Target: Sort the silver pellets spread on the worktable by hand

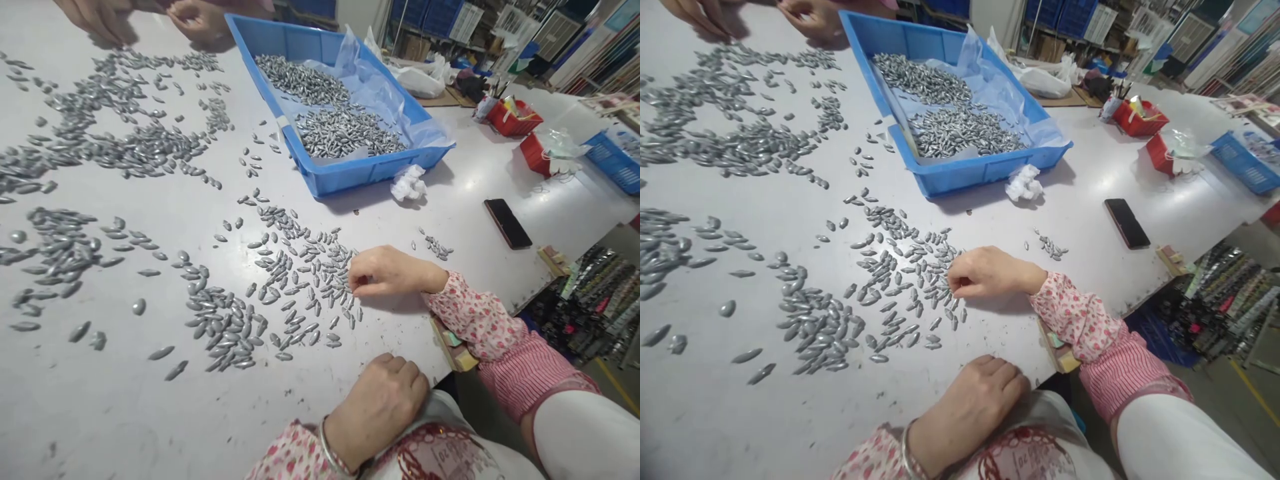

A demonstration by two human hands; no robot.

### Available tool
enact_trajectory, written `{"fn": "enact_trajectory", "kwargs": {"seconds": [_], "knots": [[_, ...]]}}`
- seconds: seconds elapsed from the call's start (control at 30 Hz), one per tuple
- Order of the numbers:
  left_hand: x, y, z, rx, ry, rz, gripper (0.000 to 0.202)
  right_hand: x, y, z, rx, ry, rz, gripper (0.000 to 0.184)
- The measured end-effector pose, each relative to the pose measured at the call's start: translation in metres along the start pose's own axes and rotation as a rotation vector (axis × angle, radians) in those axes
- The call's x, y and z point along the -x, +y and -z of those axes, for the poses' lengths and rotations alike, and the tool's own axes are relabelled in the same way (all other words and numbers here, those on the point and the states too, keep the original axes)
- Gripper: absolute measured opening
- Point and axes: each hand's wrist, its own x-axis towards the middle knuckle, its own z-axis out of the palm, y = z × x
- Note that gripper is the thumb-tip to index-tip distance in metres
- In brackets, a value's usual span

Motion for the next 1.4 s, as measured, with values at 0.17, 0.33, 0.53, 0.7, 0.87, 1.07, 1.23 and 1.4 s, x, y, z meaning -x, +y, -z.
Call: {"fn": "enact_trajectory", "kwargs": {"seconds": [0.17, 0.33, 0.53, 0.7, 0.87, 1.07, 1.23, 1.4], "knots": [[-0.001, 0.000, -0.001, -0.003, 0.013, 0.000, 0.008, -0.003, -0.007, -0.007, 0.022, -0.049, 0.081, 0.012], [-0.002, 0.000, 0.001, 0.012, 0.010, -0.008, 0.008, -0.016, -0.022, -0.035, 0.150, -0.007, 0.241, 0.016], [0.000, 0.001, 0.001, 0.021, 0.019, -0.001, 0.007, -0.028, -0.037, -0.065, 0.317, 0.040, 0.293, 0.021], [0.000, 0.002, 0.001, 0.022, 0.038, -0.003, 0.009, -0.031, -0.034, -0.065, 0.377, 0.031, 0.235, 0.027], [0.000, 0.000, 0.000, 0.011, 0.035, -0.004, 0.007, -0.030, -0.019, -0.040, 0.132, 0.245, 0.116, 0.018], [0.001, -0.002, -0.001, 0.010, 0.010, -0.009, 0.005, 0.012, 0.013, 0.024, -0.231, 0.889, -0.142, 0.017], [0.001, -0.001, 0.000, 0.022, 0.057, -0.016, 0.007, 0.062, 0.031, 0.044, -0.151, 0.788, -0.267, 0.015], [0.002, 0.000, 0.001, 0.036, 0.099, -0.012, 0.006, 0.078, 0.035, 0.030, -0.103, 0.531, -0.243, 0.015]]}}
